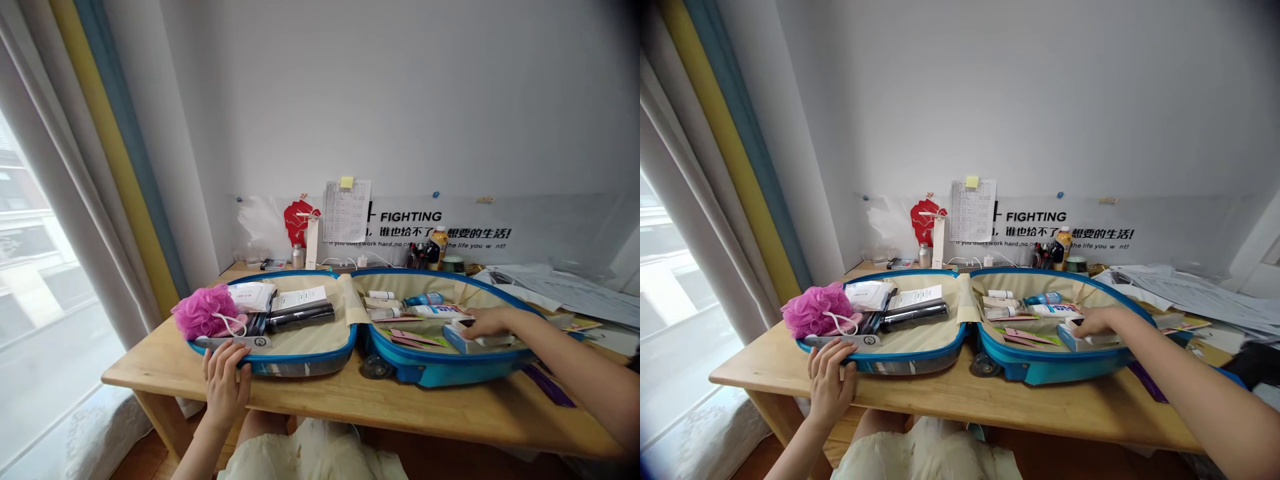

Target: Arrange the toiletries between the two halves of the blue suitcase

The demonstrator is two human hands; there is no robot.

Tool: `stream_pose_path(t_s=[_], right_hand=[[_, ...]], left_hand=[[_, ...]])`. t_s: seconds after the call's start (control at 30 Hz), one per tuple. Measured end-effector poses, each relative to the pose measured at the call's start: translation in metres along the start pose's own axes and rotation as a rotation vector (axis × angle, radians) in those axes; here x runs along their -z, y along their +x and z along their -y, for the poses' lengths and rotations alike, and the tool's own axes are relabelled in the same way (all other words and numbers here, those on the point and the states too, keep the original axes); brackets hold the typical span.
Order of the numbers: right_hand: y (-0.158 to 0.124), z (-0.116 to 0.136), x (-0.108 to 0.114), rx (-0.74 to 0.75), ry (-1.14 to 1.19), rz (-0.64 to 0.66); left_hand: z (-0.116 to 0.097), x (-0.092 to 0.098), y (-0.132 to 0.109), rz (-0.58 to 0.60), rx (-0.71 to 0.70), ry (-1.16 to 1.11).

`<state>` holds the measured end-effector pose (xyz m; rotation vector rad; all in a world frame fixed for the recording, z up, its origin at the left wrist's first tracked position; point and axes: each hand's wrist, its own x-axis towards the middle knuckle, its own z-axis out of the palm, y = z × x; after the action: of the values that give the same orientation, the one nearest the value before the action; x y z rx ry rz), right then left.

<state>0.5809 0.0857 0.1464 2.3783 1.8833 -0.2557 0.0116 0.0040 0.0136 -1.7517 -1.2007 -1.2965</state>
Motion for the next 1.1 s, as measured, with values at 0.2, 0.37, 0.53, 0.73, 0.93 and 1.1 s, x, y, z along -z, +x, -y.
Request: stream_pose_path(t_s=[0.2, 0.37, 0.53, 0.73, 0.93, 1.1], right_hand=[[-0.019, 0.028, 0.012, -0.099, -0.092, 0.087], [-0.033, 0.077, 0.044, 0.032, -0.06, -0.074], [-0.038, 0.158, 0.058, 0.395, 0.011, -0.234], [-0.015, 0.274, 0.054, 0.724, 0.012, -0.311], [0.017, 0.362, 0.039, 0.874, -0.038, -0.274], [0.028, 0.394, 0.02, 0.948, -0.05, -0.23]], left_hand=[[0.001, -0.002, -0.004, 0.018, 0.016, 0.0], [0.003, -0.003, -0.007, 0.032, 0.025, -0.014], [0.001, -0.002, -0.006, 0.021, 0.012, -0.022], [-0.002, 0.0, -0.004, 0.031, 0.016, -0.028], [-0.003, 0.0, -0.005, 0.037, 0.009, -0.01], [-0.002, -0.001, -0.006, 0.031, 0.015, -0.007]])
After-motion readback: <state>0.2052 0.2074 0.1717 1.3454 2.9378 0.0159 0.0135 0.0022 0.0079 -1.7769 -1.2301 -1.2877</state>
